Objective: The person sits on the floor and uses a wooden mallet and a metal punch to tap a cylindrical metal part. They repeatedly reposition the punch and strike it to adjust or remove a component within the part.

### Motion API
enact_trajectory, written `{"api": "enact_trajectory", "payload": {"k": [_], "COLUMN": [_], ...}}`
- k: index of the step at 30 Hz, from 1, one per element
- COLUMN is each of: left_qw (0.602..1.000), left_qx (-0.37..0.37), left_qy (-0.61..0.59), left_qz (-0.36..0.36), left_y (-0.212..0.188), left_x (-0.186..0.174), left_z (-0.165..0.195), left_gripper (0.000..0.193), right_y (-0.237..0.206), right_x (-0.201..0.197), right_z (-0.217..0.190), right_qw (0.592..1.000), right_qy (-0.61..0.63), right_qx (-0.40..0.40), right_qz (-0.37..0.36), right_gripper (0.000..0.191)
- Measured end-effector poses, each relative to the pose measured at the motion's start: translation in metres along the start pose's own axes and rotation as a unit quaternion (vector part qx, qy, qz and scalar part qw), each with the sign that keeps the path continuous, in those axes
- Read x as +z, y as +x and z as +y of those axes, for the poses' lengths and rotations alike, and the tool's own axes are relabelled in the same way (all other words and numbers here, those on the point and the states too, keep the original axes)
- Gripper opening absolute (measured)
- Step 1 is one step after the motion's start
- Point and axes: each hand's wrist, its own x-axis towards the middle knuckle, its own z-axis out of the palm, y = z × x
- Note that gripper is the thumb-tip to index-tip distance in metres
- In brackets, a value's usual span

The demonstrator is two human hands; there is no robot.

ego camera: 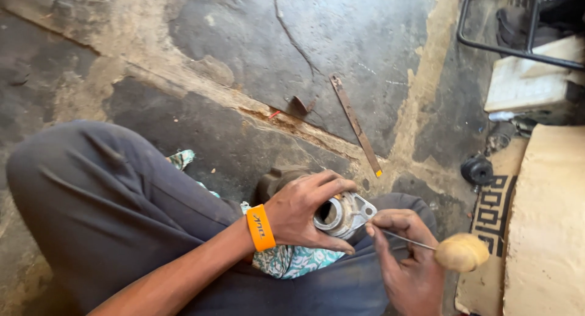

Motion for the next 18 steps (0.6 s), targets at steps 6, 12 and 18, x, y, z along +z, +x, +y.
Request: {"api": "enact_trajectory", "payload": {"k": [6, 12, 18], "left_qw": [0.999, 0.997, 0.997], "left_qx": [-0.006, -0.003, -0.005], "left_qy": [-0.020, -0.012, -0.010], "left_qz": [0.032, 0.071, 0.083], "left_y": [-0.005, -0.008, -0.008], "left_x": [0.006, 0.013, 0.016], "left_z": [-0.005, -0.009, -0.010], "left_gripper": [0.083, 0.082, 0.080], "right_y": [0.016, 0.020, 0.037], "right_x": [0.000, -0.004, -0.015], "right_z": [0.000, 0.006, 0.010], "right_qw": [0.993, 0.991, 0.990], "right_qy": [-0.066, -0.097, 0.039], "right_qx": [-0.099, -0.085, -0.019], "right_qz": [-0.021, -0.039, -0.132], "right_gripper": [0.014, 0.013, 0.010]}}
